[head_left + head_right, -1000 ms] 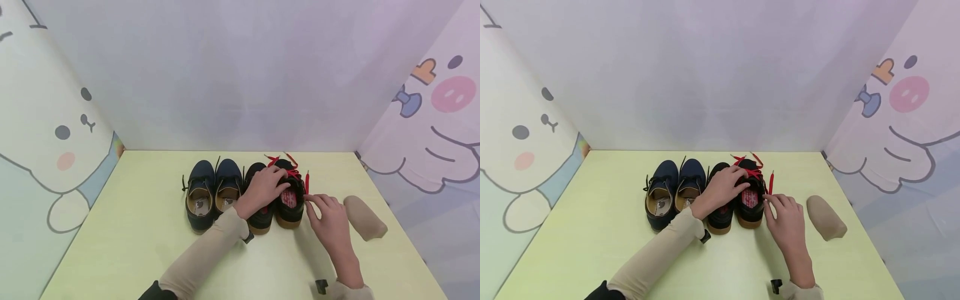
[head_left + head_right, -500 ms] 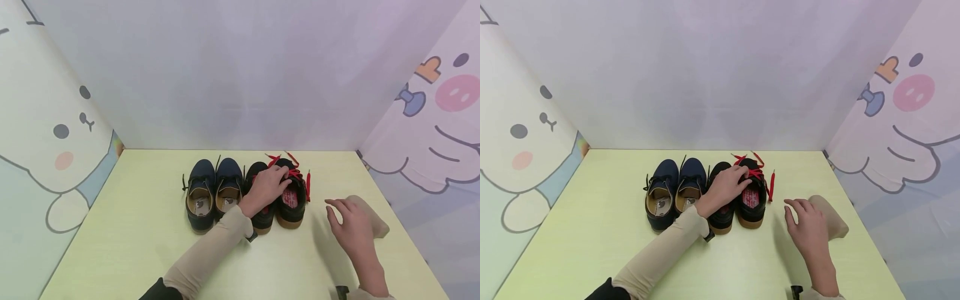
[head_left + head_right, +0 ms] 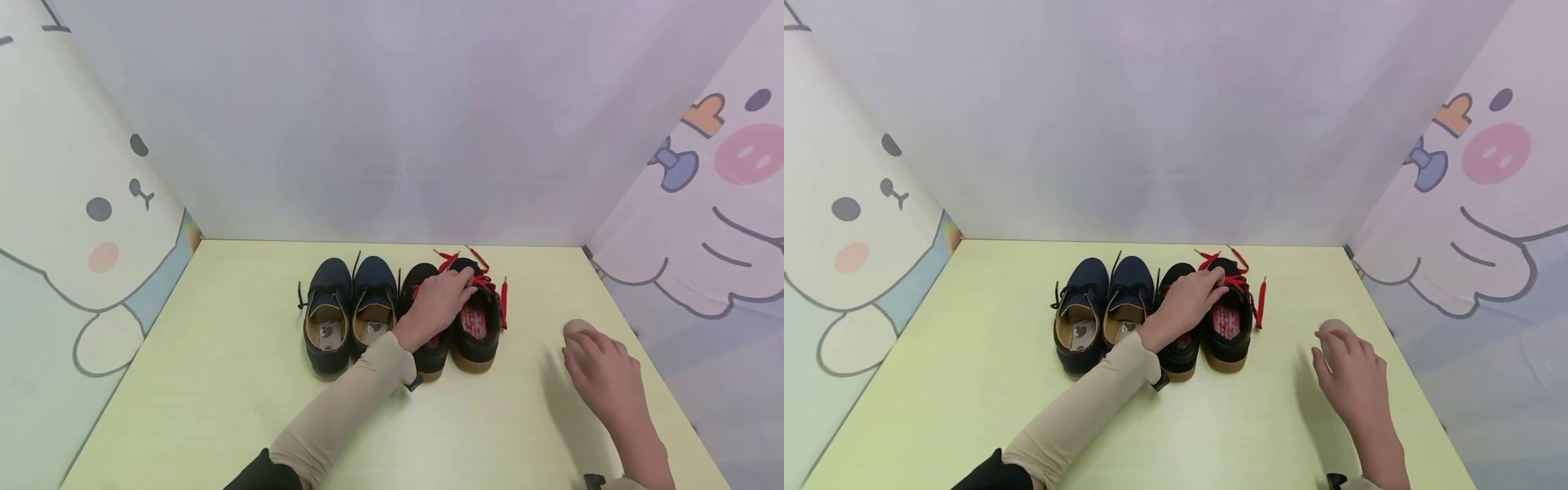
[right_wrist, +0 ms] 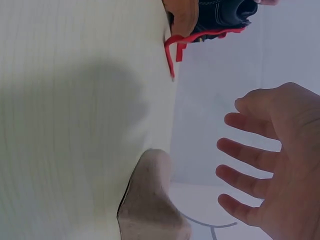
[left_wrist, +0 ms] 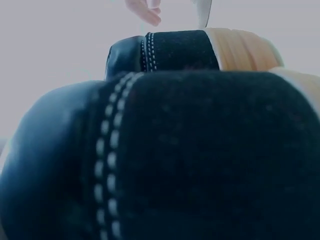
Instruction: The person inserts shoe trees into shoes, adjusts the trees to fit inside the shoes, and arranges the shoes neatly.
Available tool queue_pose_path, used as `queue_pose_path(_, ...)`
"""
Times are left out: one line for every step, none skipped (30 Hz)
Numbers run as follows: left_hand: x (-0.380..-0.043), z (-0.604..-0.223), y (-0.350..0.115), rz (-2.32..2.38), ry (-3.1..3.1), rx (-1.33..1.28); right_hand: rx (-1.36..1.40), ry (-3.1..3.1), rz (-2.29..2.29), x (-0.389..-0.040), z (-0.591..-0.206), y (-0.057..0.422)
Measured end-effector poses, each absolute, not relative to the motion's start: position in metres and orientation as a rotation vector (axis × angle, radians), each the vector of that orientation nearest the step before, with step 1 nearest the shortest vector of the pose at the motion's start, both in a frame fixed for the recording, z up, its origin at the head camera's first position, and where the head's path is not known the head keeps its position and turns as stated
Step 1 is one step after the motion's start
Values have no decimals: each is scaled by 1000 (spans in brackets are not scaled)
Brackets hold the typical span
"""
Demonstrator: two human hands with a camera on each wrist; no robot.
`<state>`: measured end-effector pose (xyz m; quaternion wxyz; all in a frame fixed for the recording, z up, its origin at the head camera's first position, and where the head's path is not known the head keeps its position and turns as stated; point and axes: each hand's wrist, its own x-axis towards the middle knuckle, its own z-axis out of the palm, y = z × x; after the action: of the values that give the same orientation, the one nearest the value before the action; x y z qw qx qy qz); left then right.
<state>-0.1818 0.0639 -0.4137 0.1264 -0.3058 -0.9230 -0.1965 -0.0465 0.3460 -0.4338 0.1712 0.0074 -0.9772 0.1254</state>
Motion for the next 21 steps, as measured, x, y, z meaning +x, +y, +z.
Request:
queue_pose_path(-182, -413, 64, -565, -2692, -887, 3, -2795, 354, -46, -434, 350)
queue_pose_path(-183, -413, 65, -558, -2695, -884, -12, -2808, 352, -45, -435, 354)
queue_pose_path(-183, -413, 65, -554, -2697, -881, -25, -2819, 351, -44, -436, 357)
queue_pose_path(-184, -413, 66, -549, -2700, -877, -41, -2837, 352, -42, -437, 361)
queue_pose_path(-184, -413, 66, -544, -2702, -872, -50, -2847, 352, -41, -438, 365)
queue_pose_path(-185, -413, 66, -540, -2705, -870, -56, -2857, 350, -40, -440, 368)
queue_pose_path(-185, -413, 67, -535, -2708, -868, -63, -2871, 350, -38, -441, 373)
queue_pose_path(-184, -413, 67, -530, -2711, -865, -69, -2880, 343, -36, -443, 376)
queue_pose_path(-184, -413, 68, -529, -2712, -862, -76, -2893, 339, -35, -444, 380)
queue_pose_path(-184, -413, 68, -527, -2716, -858, -80, -2908, 332, -33, -446, 383)
queue_pose_path(-184, -413, 68, -525, -2718, -852, -82, -2917, 327, -32, -447, 387)
queue_pose_path(-184, -413, 68, -523, -2720, -845, -84, -2929, 319, -31, -448, 390)
queue_pose_path(-184, -412, 68, -521, -2721, -838, -85, -2941, 311, -31, -450, 393)
queue_pose_path(-184, -413, 69, -519, -2720, -831, -83, -2950, 301, -30, -451, 396)
queue_pose_path(-184, -413, 69, -516, -2718, -826, -77, -2959, 300, -29, -452, 399)
queue_pose_path(-184, -413, 69, -512, -2715, -821, -67, -2962, 302, -29, -453, 402)
queue_pose_path(-184, -413, 69, -505, -2712, -818, -51, -2959, 311, -28, -455, 404)
queue_pose_path(-184, -413, 69, -499, -2709, -817, -29, -2950, 325, -28, -456, 406)
queue_pose_path(-185, -413, 69, -493, -2704, -818, -8, -2940, 341, -28, -458, 408)
queue_pose_path(-185, -413, 69, -488, -2700, -817, 16, -2926, 359, -28, -459, 410)
queue_pose_path(-185, -413, 69, -486, -2697, -817, 33, -2914, 381, -27, -461, 411)
